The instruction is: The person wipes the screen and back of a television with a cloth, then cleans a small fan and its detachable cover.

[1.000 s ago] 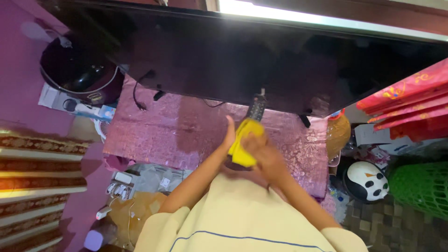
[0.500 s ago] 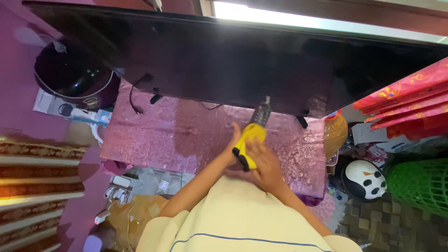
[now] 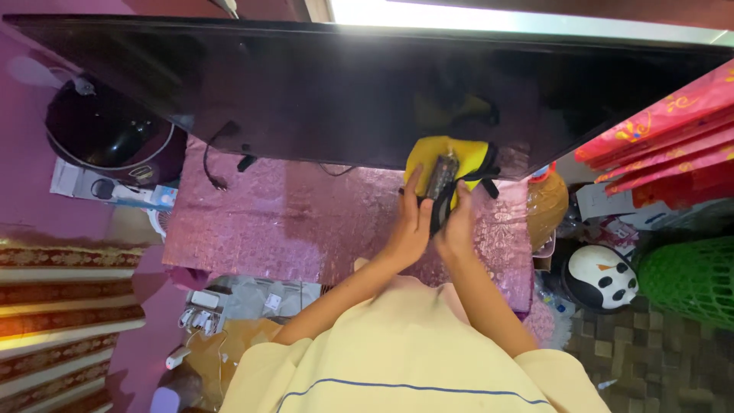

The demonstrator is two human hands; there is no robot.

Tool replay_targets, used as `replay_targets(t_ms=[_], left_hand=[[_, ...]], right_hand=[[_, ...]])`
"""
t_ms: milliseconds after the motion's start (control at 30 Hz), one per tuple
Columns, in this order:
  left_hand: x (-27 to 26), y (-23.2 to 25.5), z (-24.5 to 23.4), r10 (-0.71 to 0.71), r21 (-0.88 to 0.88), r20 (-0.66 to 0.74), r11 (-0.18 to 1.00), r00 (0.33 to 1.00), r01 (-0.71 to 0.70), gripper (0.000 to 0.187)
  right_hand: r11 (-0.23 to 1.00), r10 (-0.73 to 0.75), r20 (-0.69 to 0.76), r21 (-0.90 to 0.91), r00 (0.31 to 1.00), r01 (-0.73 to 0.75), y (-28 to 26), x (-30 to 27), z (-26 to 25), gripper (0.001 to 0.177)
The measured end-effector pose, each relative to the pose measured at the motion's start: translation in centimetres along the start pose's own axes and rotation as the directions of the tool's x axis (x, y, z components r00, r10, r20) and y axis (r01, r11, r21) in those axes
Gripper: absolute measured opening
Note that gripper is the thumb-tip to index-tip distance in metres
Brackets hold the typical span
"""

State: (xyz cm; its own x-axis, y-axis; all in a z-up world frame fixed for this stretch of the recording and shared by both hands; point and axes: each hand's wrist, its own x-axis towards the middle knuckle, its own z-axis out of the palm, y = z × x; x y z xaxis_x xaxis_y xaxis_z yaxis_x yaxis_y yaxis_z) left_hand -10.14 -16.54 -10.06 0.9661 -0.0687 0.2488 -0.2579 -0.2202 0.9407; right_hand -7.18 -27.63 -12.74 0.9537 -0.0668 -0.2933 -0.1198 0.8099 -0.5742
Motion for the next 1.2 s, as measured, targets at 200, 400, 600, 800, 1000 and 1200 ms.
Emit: replay_targets(t_ms=[200, 400, 600, 800, 1000, 1200], left_hand=[[-0.5, -1.6, 2.6, -0.091, -0.004, -0.115, 0.996, 0.989, 0.092, 0.065], [-1.3, -8.1, 6.5, -0.573, 0.062, 0.021, 0.818, 0.819, 0.571, 0.05], [-5.6, -16.5, 14.8, -0.478, 0.264, 0.108, 0.859, 0.872, 0.438, 0.05], [-6.1, -18.7, 19.2, -0.502, 0.126, 0.211, 0.865, 0.839, 0.486, 0.064], [-3.0, -20.7, 19.4, -0.666, 0.256, 0.227, 0.745, 0.71, 0.616, 0.068], [-1.8, -20.4, 19.2, -0.491, 0.321, 0.31, 0.86, 0.814, 0.396, 0.076]], right_hand=[[0.978, -0.042, -0.171, -0.208, 0.984, 0.006, 1.2, -1.6, -2.7, 0.038], [0.938, -0.192, -0.174, -0.322, 0.966, 0.129, 3.3, -5.5, -7.4, 0.04], [0.672, -0.571, -0.294, -0.703, 0.766, 0.23, 4.3, -2.5, -15.3, 0.041], [0.651, -0.659, -0.525, -0.757, 0.538, 0.058, 2.8, -1.1, -21.7, 0.045], [0.724, -0.69, -0.532, -0.524, 0.492, 0.449, -3.4, -4.0, -24.8, 0.048], [0.541, -0.828, -0.239, -0.579, 0.507, 0.61, -12.9, -3.2, -15.8, 0.069]])
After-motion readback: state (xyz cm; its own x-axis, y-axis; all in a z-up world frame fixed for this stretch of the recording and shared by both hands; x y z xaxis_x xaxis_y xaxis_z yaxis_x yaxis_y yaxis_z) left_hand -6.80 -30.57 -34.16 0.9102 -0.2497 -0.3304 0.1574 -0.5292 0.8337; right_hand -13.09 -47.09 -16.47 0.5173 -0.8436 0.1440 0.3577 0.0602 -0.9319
